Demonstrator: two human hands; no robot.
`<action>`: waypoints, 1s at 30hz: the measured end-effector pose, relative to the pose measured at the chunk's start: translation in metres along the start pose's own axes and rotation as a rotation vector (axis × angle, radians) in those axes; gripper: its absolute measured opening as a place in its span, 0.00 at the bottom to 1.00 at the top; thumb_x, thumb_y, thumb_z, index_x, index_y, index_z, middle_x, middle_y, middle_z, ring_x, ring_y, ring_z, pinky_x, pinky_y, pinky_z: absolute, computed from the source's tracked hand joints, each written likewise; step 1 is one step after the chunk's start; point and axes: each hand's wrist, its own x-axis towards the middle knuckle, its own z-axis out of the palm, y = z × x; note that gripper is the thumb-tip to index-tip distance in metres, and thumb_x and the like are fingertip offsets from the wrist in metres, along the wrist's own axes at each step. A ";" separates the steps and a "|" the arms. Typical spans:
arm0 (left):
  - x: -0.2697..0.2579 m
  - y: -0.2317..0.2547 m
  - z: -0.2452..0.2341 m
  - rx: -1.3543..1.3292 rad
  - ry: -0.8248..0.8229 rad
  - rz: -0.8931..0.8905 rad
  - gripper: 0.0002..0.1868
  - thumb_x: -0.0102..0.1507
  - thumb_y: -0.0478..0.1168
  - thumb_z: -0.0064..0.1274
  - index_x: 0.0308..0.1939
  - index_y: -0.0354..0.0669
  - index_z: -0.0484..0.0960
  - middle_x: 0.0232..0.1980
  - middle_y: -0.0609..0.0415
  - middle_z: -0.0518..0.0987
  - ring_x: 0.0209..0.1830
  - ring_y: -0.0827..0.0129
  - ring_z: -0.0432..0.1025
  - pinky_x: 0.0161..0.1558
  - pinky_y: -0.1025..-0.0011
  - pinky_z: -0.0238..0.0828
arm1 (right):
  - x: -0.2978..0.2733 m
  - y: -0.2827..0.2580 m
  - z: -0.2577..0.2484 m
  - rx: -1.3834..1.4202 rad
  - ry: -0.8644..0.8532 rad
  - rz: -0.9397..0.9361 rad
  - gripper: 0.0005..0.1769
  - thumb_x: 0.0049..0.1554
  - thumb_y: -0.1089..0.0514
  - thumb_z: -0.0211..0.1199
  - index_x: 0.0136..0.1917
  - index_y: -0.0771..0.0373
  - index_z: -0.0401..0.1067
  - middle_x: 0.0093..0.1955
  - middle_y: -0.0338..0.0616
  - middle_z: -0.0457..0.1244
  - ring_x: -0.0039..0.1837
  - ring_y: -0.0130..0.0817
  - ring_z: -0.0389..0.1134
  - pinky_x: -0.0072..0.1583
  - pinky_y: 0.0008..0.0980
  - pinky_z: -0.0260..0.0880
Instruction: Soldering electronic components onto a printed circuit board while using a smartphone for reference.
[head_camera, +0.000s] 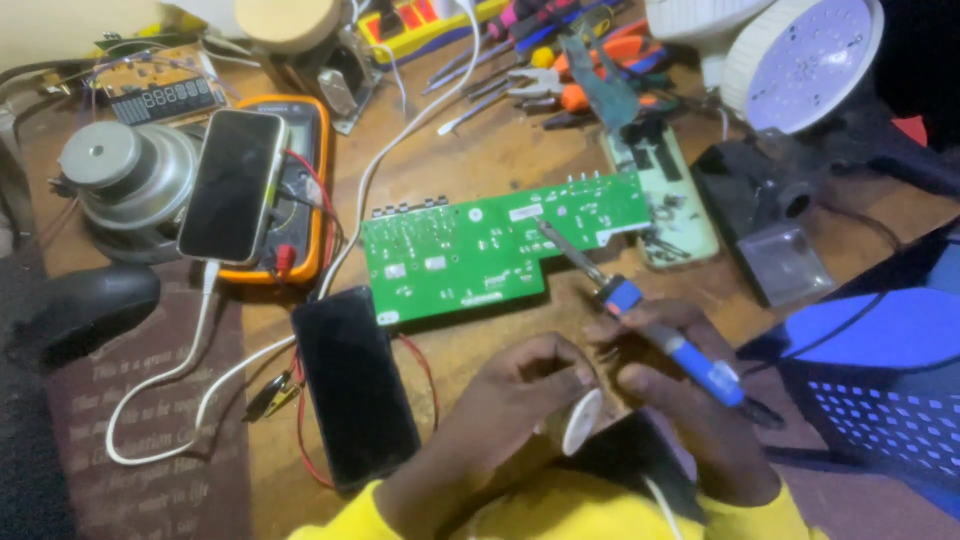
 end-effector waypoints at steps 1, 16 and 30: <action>-0.001 0.002 0.003 -0.001 0.000 0.001 0.03 0.69 0.39 0.63 0.43 0.44 0.85 0.39 0.59 0.84 0.38 0.78 0.75 0.44 0.78 0.71 | -0.001 0.006 -0.004 -0.001 -0.001 0.000 0.22 0.56 0.59 0.73 0.61 0.60 0.70 0.60 0.55 0.74 0.68 0.44 0.74 0.72 0.43 0.73; 0.007 0.055 -0.024 0.261 0.158 0.180 0.06 0.60 0.37 0.73 0.37 0.43 0.91 0.38 0.59 0.88 0.38 0.78 0.77 0.43 0.80 0.71 | 0.012 0.031 -0.044 -0.646 0.190 -0.197 0.13 0.53 0.69 0.75 0.49 0.56 0.81 0.51 0.41 0.75 0.54 0.27 0.75 0.59 0.23 0.75; 0.030 0.083 -0.044 1.288 0.254 0.824 0.03 0.57 0.29 0.56 0.32 0.40 0.82 0.30 0.49 0.76 0.33 0.52 0.69 0.32 0.54 0.60 | 0.009 0.003 -0.027 -0.300 0.141 0.028 0.24 0.64 0.49 0.62 0.66 0.68 0.78 0.42 0.49 0.73 0.43 0.31 0.74 0.48 0.27 0.75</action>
